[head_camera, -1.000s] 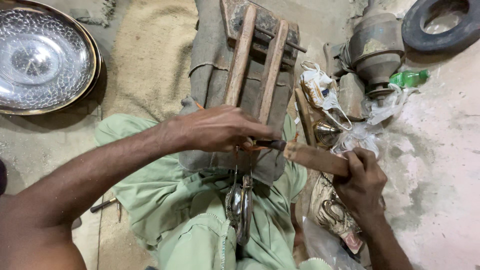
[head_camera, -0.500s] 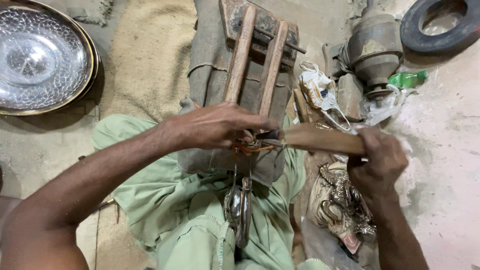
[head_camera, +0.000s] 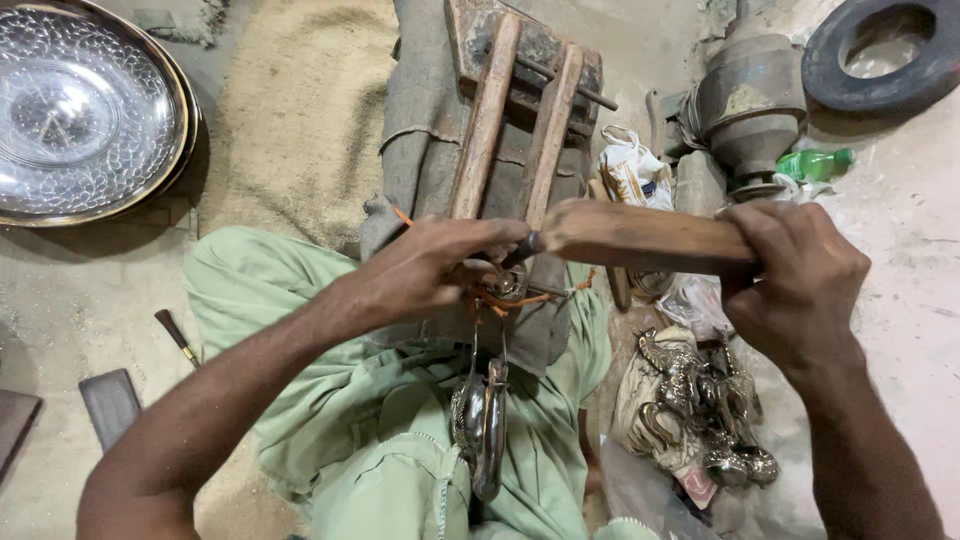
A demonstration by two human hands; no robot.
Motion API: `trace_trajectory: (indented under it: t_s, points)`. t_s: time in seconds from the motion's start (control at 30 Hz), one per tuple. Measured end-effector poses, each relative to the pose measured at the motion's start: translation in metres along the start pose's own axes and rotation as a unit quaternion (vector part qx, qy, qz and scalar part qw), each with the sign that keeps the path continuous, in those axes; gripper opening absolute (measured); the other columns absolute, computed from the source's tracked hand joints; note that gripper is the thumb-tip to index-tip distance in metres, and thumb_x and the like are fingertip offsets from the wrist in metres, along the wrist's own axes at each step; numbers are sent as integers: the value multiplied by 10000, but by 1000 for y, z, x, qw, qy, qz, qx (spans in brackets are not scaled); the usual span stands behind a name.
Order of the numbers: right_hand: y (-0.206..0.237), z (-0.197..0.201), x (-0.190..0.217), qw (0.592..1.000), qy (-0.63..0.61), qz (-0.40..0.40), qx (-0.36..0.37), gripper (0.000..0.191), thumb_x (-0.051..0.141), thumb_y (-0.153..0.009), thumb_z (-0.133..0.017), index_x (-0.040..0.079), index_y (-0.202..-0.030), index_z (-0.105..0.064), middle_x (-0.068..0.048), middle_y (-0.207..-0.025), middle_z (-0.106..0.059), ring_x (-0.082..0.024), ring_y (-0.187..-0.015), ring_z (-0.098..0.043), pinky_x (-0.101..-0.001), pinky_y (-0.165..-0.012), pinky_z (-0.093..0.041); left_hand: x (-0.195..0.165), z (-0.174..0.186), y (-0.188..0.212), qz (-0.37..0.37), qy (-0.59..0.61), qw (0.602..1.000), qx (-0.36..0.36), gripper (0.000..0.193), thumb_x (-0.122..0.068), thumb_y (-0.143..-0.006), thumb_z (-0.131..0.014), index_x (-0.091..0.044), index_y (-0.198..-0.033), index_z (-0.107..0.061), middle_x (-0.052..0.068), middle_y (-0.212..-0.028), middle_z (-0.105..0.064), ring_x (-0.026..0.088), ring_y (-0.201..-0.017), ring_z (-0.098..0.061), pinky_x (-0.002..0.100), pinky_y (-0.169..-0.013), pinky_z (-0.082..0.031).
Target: The person sits on the floor holding a punch against an ornate silver-colored metal ornament secured in a wooden clamping frame, and repeatedly strikes the punch with a wooden mallet to shape or decorate the metalwork, repositioning the punch and rotating the ornament between strikes.
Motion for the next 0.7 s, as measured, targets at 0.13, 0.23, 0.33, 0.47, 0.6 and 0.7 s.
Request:
trace_trajectory:
  t_s: [0.13, 0.23, 0.33, 0.47, 0.6, 0.7]
  points:
    - [-24, -3, -1, 985, 76, 1, 154, 424, 120, -875, -749, 110, -1273, -605, -87, -993, -712, -202, -809, -662, -407, -649, -592, 8, 3, 15, 46, 29, 993, -104, 623, 101, -844, -705, -121, -1408, -561, 111, -1095, -771, 191, -958, -778, 338, -845, -646]
    - [-51, 4, 5, 985, 62, 44, 156, 485, 136, -816, -689, 105, -1296, -629, -81, -1047, -719, -216, -853, -673, -402, -741, -603, 8, 2, 25, 56, 55, 981, -176, 613, 120, -845, -686, -77, -1409, -548, 104, -1026, -775, 171, -916, -782, 320, -843, -653]
    - [-69, -2, 17, 942, 196, 107, 249, 441, 285, -888, -648, 166, -1312, -629, -27, -1024, -718, -158, -837, -678, -370, -736, -614, 12, -2, 34, 109, 110, 963, -220, 561, 62, -870, -733, -55, -1387, -546, 90, -915, -764, 155, -828, -776, 313, -770, -654]
    - [-103, 13, 31, 941, 223, 153, 204, 416, 308, -926, -638, 165, -1317, -632, -11, -1077, -738, -149, -833, -679, -335, -666, -602, 11, -4, 39, 121, 154, 946, -259, 512, 13, -905, -768, -25, -1359, -533, 93, -924, -760, 153, -845, -760, 316, -790, -657]
    - [-110, 4, 36, 909, 248, 117, 315, 428, 333, -970, -609, 178, -1368, -579, -16, -1016, -716, -158, -829, -679, -341, -609, -604, 9, 1, 41, 123, 136, 943, -279, 573, -4, -878, -778, -17, -1389, -520, 93, -872, -740, 145, -808, -735, 311, -777, -642]
    - [-108, 2, 36, 916, 244, 128, 292, 350, 338, -970, -594, 194, -1289, -604, -17, -1006, -716, -169, -809, -674, -344, -581, -585, 5, 1, 40, 129, 133, 943, -276, 533, -40, -913, -784, -36, -1379, -526, 61, -842, -732, 131, -802, -747, 294, -771, -663]
Point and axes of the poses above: each hand's wrist, its own y-axis away from the middle knuckle, its own z-axis out of the back of the hand, x = y × z, the point moved 6 cm from there along -y, towards the middle knuckle
